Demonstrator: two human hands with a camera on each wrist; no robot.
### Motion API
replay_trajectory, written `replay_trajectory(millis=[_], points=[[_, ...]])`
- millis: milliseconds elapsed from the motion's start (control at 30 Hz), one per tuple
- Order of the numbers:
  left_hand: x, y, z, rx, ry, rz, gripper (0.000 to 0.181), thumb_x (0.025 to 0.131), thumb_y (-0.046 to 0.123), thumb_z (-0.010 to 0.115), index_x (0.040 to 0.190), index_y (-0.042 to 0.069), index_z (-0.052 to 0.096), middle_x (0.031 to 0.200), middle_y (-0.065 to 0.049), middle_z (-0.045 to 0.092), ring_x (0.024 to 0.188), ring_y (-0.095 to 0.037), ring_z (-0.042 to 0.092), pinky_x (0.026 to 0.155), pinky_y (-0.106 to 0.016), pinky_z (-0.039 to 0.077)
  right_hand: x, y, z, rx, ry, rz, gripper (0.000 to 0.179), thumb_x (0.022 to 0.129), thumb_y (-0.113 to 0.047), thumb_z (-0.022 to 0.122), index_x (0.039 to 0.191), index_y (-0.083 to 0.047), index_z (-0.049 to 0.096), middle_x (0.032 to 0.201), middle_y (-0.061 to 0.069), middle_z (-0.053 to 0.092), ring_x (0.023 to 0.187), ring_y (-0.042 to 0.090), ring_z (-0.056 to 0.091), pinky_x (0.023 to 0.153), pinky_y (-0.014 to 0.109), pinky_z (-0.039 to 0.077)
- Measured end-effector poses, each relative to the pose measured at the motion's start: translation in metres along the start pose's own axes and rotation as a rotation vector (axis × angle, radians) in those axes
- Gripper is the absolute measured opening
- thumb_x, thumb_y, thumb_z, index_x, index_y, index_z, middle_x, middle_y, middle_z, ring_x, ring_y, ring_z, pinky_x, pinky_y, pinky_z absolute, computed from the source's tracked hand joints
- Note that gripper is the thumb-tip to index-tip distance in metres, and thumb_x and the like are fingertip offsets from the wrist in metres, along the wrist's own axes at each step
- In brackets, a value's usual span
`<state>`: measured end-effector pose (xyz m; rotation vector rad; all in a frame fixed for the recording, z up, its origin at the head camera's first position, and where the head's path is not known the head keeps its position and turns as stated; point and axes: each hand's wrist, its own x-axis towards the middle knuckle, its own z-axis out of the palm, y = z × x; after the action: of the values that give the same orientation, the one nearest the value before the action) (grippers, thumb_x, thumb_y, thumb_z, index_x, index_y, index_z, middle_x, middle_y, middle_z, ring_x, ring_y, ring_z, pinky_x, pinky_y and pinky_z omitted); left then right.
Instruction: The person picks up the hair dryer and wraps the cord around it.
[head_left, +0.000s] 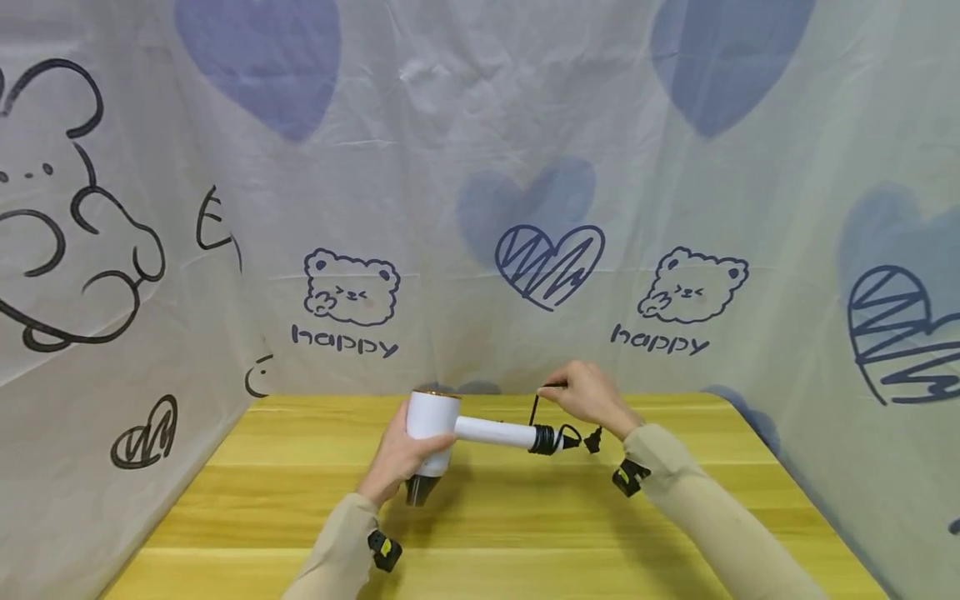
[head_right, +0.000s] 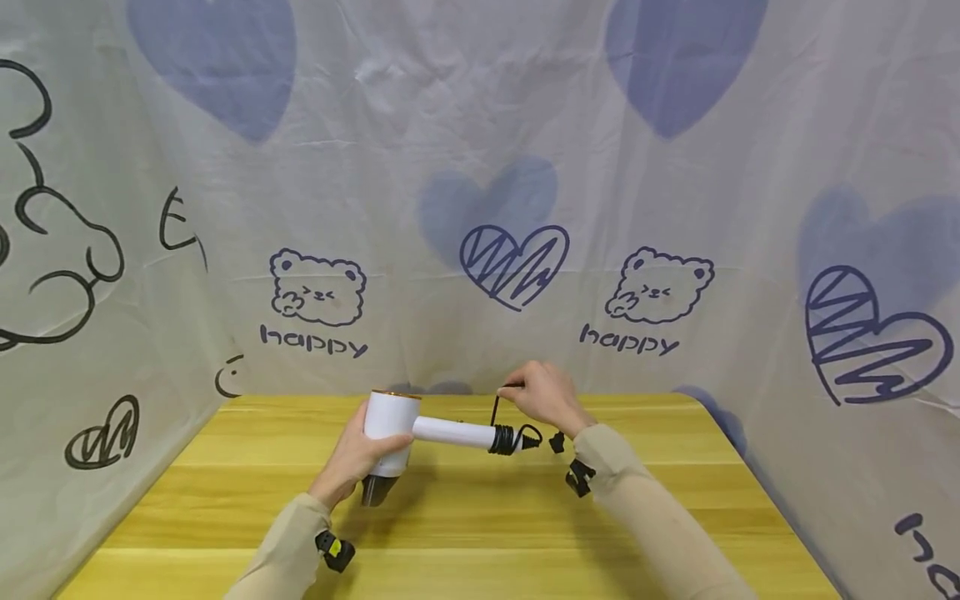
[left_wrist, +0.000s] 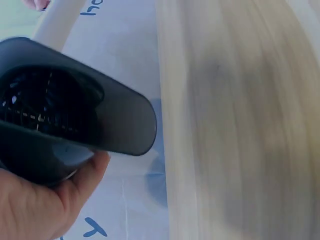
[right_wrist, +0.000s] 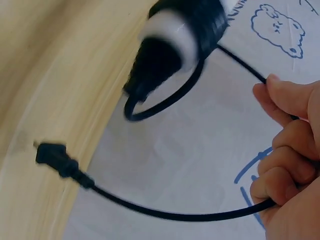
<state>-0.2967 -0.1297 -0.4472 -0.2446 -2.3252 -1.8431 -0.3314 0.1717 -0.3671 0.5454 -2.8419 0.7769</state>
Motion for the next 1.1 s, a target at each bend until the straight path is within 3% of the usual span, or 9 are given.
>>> replay_trajectory(millis=[200, 367, 500, 833, 1100], points=[[-0.001, 0.0, 0.008, 0.1, 0.079, -0.035, 0.086, 0.072, 0.025, 0.086, 0.143, 0.01, 0.04, 0.117, -0.017, 0.06, 0.096, -0.028, 0.062, 0.077, -0.038, 0.057, -0.004, -0.006, -0.002, -0.02, -0.01, 0.018, 0.021, 0.093, -0.031, 0.066, 0.1, -0.015, 0.078, 0.087, -0.002, 0.075, 0.047, 0.009, 0.047, 0.048, 0.024, 0.041], [-0.001, 0.0, 0.012, 0.143, 0.112, -0.034, 0.087, 0.071, 0.027, 0.086, 0.143, 0.009, 0.039, 0.116, -0.017, 0.061, 0.096, -0.029, 0.062, 0.077, -0.04, 0.057, -0.007, -0.009, 0.0, 0.013, -0.023, 0.032, 0.022, 0.094, -0.029, 0.065, 0.1, -0.012, 0.078, 0.067, -0.001, 0.068, 0.044, 0.009, 0.044, 0.044, 0.022, 0.036], [-0.002, 0.0, 0.016, 0.17, 0.122, -0.021, 0.088, 0.069, 0.029, 0.087, 0.141, 0.008, 0.041, 0.114, -0.017, 0.062, 0.094, -0.029, 0.062, 0.076, -0.039, 0.057, -0.009, -0.009, 0.004, 0.022, -0.017, 0.03, 0.024, 0.095, -0.029, 0.064, 0.102, -0.011, 0.077, 0.065, -0.004, 0.064, 0.045, 0.009, 0.043, 0.044, 0.022, 0.034], [-0.003, -0.003, 0.021, 0.178, 0.159, -0.045, 0.09, 0.07, 0.033, 0.086, 0.142, 0.006, 0.04, 0.113, -0.018, 0.062, 0.092, -0.029, 0.063, 0.072, -0.038, 0.057, -0.014, -0.004, 0.009, 0.07, 0.017, 0.016, 0.022, 0.097, -0.024, 0.06, 0.102, -0.012, 0.077, 0.064, 0.0, 0.062, 0.047, 0.011, 0.038, 0.047, 0.024, 0.03], [-0.003, -0.002, 0.02, 0.188, 0.236, -0.087, 0.085, 0.071, 0.037, 0.085, 0.139, 0.006, 0.043, 0.113, -0.018, 0.063, 0.094, -0.029, 0.062, 0.076, -0.036, 0.054, -0.018, -0.009, 0.01, 0.13, 0.001, 0.017, 0.027, 0.1, -0.023, 0.054, 0.11, -0.008, 0.075, 0.06, -0.003, 0.053, 0.045, 0.01, 0.035, 0.044, 0.024, 0.029]])
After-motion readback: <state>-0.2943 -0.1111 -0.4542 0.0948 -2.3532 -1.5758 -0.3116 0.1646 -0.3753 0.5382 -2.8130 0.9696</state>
